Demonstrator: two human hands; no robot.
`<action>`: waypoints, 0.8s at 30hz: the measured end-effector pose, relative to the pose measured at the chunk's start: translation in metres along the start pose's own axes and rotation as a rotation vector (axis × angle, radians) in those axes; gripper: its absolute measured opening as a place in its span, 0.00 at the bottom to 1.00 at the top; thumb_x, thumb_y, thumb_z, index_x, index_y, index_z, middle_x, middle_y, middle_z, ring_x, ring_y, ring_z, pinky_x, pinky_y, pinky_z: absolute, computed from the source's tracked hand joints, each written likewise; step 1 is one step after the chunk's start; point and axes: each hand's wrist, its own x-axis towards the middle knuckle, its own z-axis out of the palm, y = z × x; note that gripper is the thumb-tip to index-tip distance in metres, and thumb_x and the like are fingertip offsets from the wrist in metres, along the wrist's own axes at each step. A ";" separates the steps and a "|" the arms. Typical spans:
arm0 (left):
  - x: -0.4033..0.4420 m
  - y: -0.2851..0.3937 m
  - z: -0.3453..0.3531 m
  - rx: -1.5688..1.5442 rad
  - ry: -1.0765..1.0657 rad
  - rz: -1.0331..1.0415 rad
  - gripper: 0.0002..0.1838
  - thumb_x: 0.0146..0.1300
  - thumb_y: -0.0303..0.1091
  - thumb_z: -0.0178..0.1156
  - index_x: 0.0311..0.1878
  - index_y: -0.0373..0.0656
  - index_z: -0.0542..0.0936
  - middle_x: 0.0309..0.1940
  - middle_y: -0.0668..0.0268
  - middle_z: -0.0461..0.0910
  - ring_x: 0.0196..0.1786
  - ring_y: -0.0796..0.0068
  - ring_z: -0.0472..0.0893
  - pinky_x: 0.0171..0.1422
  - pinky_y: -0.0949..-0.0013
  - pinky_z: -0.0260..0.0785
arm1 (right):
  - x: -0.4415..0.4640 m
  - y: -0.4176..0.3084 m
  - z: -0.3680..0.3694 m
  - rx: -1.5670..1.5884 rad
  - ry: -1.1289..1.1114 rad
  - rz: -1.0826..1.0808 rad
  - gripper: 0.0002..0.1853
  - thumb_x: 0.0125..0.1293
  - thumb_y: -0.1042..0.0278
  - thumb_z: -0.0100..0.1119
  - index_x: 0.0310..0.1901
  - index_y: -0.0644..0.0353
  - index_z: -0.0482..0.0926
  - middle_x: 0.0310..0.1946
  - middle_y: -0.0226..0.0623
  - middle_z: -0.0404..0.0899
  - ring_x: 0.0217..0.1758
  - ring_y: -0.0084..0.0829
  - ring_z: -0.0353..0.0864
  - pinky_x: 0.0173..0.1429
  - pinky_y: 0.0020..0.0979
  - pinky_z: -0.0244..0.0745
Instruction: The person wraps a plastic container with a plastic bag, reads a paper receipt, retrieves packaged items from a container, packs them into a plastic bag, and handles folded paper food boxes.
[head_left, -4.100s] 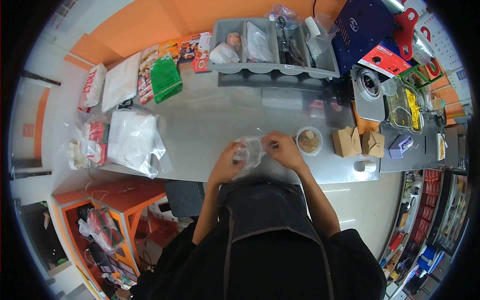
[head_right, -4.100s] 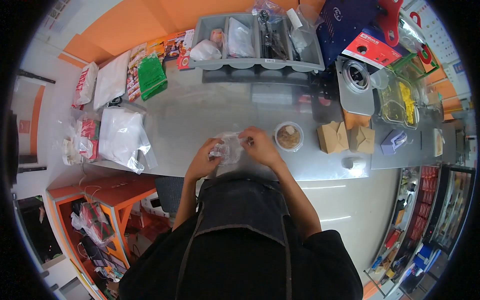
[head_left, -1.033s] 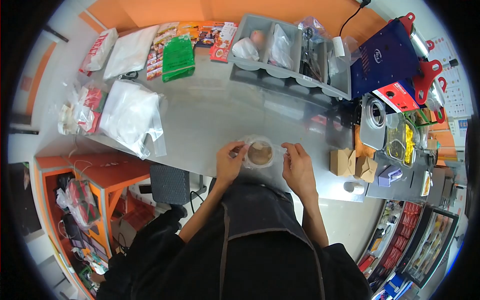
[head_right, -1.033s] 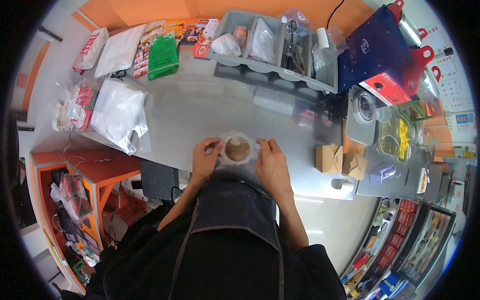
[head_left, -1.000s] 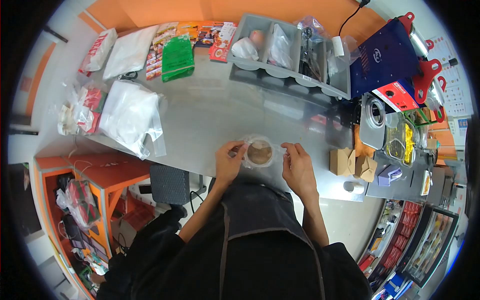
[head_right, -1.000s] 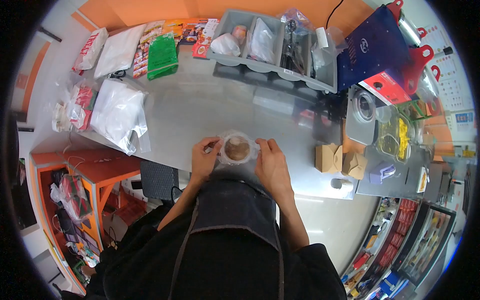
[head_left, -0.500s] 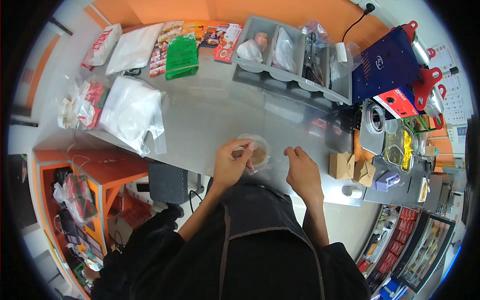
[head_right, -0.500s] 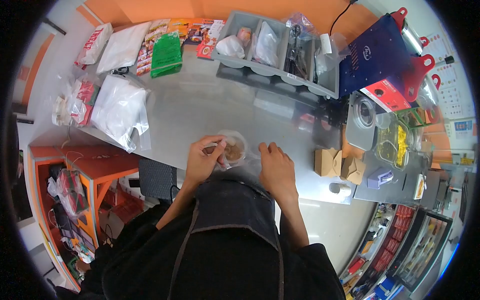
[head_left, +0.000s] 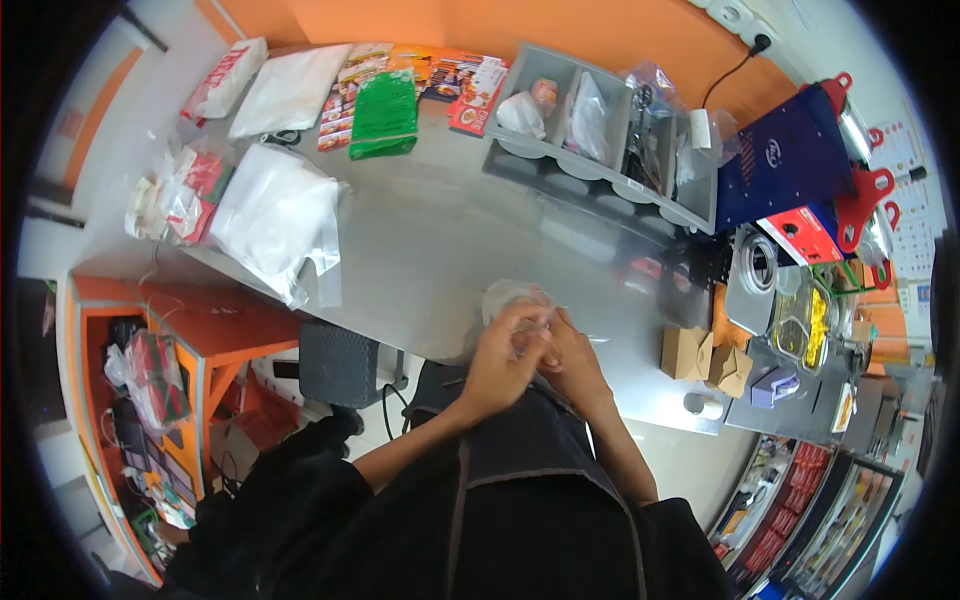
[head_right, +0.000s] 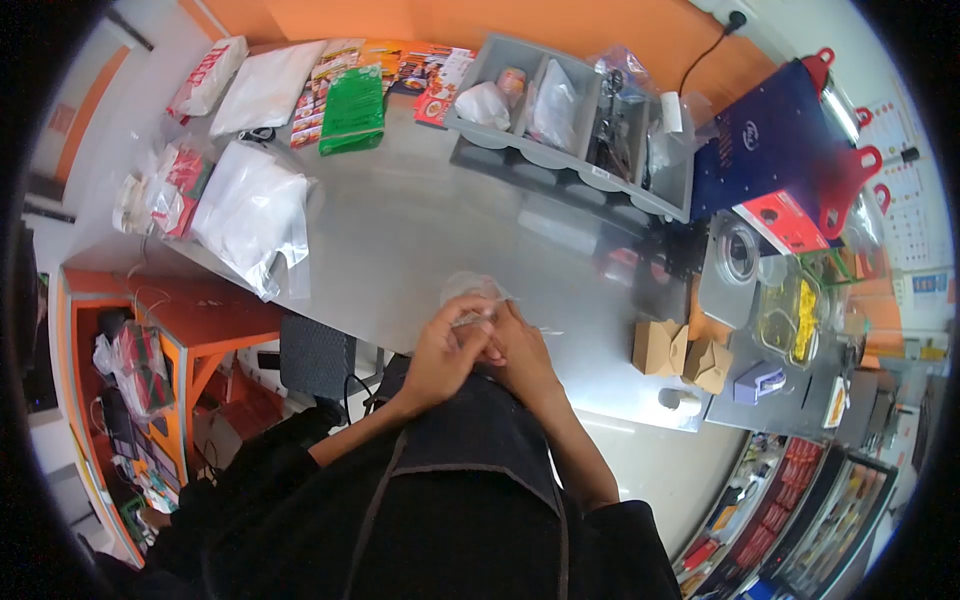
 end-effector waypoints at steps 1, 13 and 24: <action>-0.003 0.002 0.004 -0.007 0.016 0.009 0.16 0.74 0.28 0.55 0.62 0.36 0.70 0.32 0.61 0.79 0.41 0.72 0.84 0.49 0.68 0.81 | -0.001 0.006 0.003 0.000 0.018 -0.016 0.29 0.57 0.71 0.63 0.62 0.62 0.72 0.64 0.51 0.70 0.63 0.56 0.74 0.58 0.47 0.77; 0.041 -0.093 -0.143 0.560 0.052 0.092 0.25 0.64 0.25 0.61 0.65 0.37 0.72 0.56 0.54 0.80 0.56 0.61 0.80 0.57 0.63 0.74 | 0.021 0.000 0.007 -0.472 -0.118 -0.013 0.55 0.42 0.53 0.80 0.73 0.55 0.61 0.66 0.44 0.65 0.61 0.51 0.74 0.51 0.47 0.80; 0.057 -0.111 -0.117 0.425 0.050 -0.065 0.09 0.67 0.24 0.58 0.49 0.34 0.80 0.38 0.63 0.84 0.44 0.75 0.82 0.50 0.68 0.75 | 0.014 0.009 -0.003 0.063 0.173 0.079 0.45 0.42 0.55 0.81 0.61 0.62 0.70 0.56 0.47 0.73 0.59 0.50 0.75 0.62 0.43 0.72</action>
